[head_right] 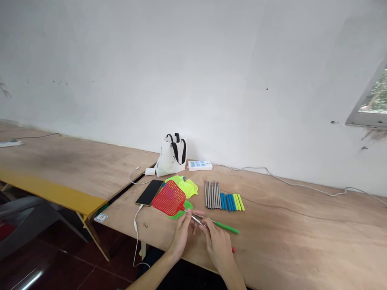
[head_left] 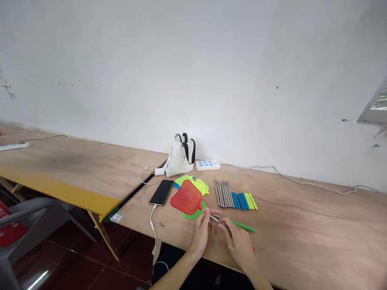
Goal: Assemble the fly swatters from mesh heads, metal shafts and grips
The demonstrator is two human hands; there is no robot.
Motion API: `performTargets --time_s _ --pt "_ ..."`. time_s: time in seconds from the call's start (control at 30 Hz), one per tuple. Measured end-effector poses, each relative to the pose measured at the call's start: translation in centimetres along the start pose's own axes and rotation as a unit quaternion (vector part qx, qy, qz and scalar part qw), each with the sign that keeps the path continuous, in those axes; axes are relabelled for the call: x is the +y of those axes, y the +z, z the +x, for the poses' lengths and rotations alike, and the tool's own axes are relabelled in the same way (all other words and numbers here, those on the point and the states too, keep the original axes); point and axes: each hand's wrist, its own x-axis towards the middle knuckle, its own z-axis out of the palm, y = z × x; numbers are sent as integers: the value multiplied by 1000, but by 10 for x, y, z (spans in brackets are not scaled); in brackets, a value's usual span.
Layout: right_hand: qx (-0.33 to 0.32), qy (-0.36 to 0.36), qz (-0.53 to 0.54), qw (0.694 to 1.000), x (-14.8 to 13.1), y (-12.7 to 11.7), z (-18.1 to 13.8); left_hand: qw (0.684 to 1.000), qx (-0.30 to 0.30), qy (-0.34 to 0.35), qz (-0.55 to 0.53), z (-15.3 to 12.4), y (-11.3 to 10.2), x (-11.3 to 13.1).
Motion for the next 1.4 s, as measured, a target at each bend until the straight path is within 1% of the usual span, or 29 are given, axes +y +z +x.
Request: performTargets --time_s 0.07,0.13,0.23,0.27,0.33,0.4,0.43,0.5,0.6,0.67,0.73,0.97,1.1,1.2,1.27,1.33,1.4 --pt "2 -9 -27 1000 3 -6 3 999 26 13 -12 3 -3 10" --pt "-11 -13 -36 999 14 -17 5 997 63 36 -38 7 -8 22" --pt "-32 -4 -23 999 51 -40 2 987 111 85 -83 16 -22 42" --pt "-27 8 -12 1000 68 -48 -1 982 126 99 -100 20 -29 49" --pt "-2 53 10 999 104 -62 -9 970 158 119 -138 27 -44 63" --pt "-1 99 44 994 135 -74 -19 956 201 134 -164 33 -58 76" --pt "18 129 52 990 146 -80 -23 950 218 141 -171 36 -64 81" --pt "25 167 70 983 157 -88 -28 946 228 151 -174 39 -72 89" --pt "12 208 95 974 150 -96 -28 946 221 160 -176 39 -74 94" --pt "0 228 101 968 141 -98 -25 948 211 157 -181 38 -73 93" --pt "3 243 103 965 136 -98 -22 952 200 146 -183 38 -74 93" --pt "36 237 129 962 148 -81 -21 957 204 147 -144 41 -79 89" --pt "63 245 131 958 143 -74 -18 951 230 163 -129 42 -80 88" --pt "76 218 139 963 131 -71 -13 951 234 164 -116 42 -79 87" --pt "77 192 147 967 117 -67 -9 959 218 149 -106 40 -72 82" --pt "77 171 147 971 98 -59 -5 969 186 127 -99 37 -59 71" --pt "66 144 148 976 72 -46 -1 980 142 101 -93 29 -41 56"
